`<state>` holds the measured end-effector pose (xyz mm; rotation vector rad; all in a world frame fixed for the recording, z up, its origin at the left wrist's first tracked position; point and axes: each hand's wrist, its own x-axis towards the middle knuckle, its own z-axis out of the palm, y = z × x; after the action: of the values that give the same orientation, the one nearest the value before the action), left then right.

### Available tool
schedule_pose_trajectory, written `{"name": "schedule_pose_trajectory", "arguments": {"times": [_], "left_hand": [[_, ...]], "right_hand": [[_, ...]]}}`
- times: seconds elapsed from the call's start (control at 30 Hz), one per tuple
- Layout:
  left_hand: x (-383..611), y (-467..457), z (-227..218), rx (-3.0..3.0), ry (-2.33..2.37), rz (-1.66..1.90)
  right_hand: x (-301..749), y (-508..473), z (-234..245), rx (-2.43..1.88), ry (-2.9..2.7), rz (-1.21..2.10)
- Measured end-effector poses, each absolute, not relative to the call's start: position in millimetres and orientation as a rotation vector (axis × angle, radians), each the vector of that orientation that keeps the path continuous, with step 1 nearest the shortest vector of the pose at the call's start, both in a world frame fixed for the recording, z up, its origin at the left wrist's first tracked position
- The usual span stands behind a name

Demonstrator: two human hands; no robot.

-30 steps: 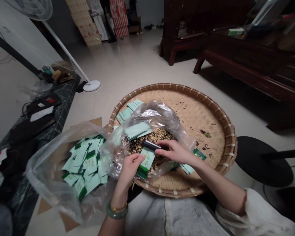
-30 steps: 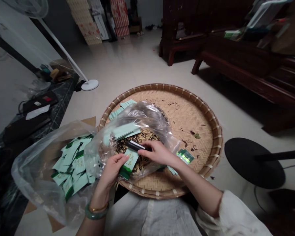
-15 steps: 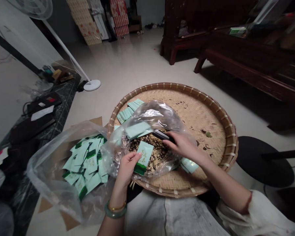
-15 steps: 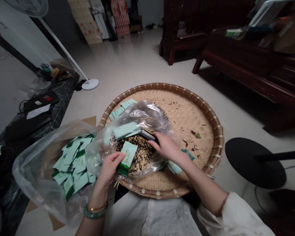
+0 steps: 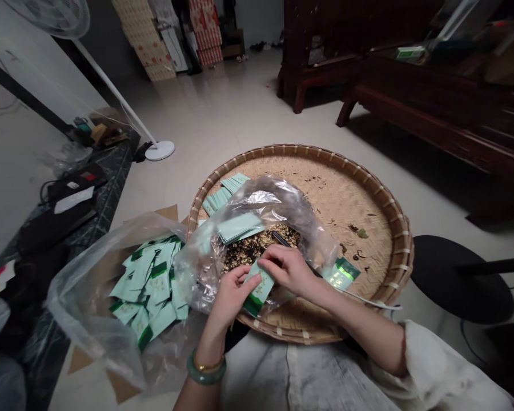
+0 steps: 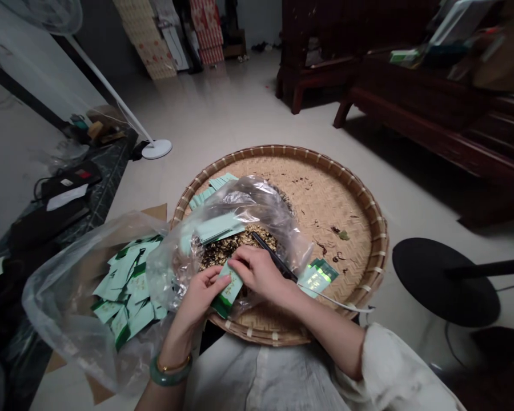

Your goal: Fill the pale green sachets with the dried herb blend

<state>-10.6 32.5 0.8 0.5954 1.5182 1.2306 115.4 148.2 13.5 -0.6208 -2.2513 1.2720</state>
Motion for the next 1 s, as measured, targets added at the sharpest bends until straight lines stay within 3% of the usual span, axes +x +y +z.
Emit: {"name": "schedule_pose_trajectory", "arguments": {"times": [0.33, 0.47, 0.6, 0.77, 1.0], "left_hand": [[-14, 29, -4, 0.781, 1.538, 1.08], [-22, 24, -5, 0.473, 1.442, 1.496], [-33, 22, 4, 0.173, 1.145, 2.35], [-31, 29, 3, 0.219, 1.12, 2.228], [-42, 36, -4, 0.275, 1.308, 2.132]], "right_hand": [[115, 154, 13, -0.627, -2.207, 1.429], [109, 167, 10, -0.732, -2.094, 1.674], [90, 182, 5, -0.699, -2.322, 1.282], [44, 189, 1, -0.512, -2.563, 0.756], [14, 198, 3, -0.504, -2.798, 0.719]]}}
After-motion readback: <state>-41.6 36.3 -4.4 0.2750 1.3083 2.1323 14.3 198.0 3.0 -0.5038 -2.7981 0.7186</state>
